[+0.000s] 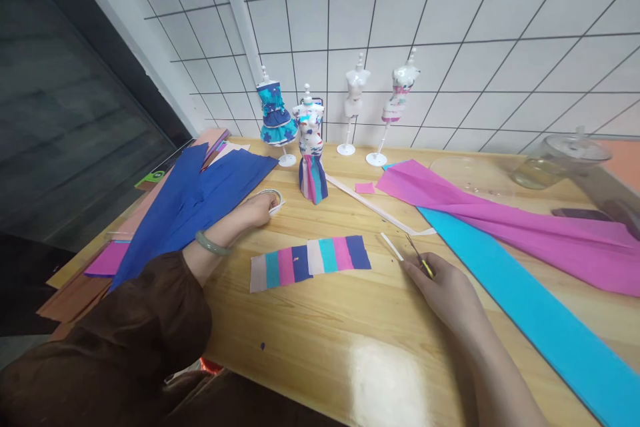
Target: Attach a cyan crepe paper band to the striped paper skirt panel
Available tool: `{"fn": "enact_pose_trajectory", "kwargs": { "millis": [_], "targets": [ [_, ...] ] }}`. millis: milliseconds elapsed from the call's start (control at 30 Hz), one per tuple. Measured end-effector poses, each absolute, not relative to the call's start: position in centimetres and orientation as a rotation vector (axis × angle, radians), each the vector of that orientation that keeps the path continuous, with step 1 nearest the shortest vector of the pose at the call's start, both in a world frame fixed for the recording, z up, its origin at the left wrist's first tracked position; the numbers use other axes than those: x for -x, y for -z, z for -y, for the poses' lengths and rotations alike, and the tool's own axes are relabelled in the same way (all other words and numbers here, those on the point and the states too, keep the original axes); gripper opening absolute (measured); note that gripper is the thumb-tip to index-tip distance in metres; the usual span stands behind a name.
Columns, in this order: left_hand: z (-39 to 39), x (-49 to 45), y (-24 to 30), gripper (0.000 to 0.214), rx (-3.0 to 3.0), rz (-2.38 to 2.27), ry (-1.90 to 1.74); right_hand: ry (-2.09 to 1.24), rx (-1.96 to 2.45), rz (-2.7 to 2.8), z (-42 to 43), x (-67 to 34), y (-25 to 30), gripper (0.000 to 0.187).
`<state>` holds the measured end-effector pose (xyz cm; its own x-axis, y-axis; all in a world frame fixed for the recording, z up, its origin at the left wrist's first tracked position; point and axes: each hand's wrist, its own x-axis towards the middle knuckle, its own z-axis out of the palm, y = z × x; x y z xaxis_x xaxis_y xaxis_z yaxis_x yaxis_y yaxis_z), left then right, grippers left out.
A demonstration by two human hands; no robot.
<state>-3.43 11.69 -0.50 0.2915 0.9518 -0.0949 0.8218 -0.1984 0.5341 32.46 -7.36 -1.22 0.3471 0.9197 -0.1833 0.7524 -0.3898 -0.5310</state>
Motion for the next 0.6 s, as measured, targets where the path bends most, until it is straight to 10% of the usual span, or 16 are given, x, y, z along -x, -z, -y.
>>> {"fn": "enact_pose_trajectory", "kwargs": {
  "millis": [600],
  "targets": [
    [-10.5, 5.0, 0.3, 0.054, -2.407, -1.304, -0.352, -0.686, 2.292, 1.463, 7.3, -32.3, 0.9, 0.04]
  ]
}}
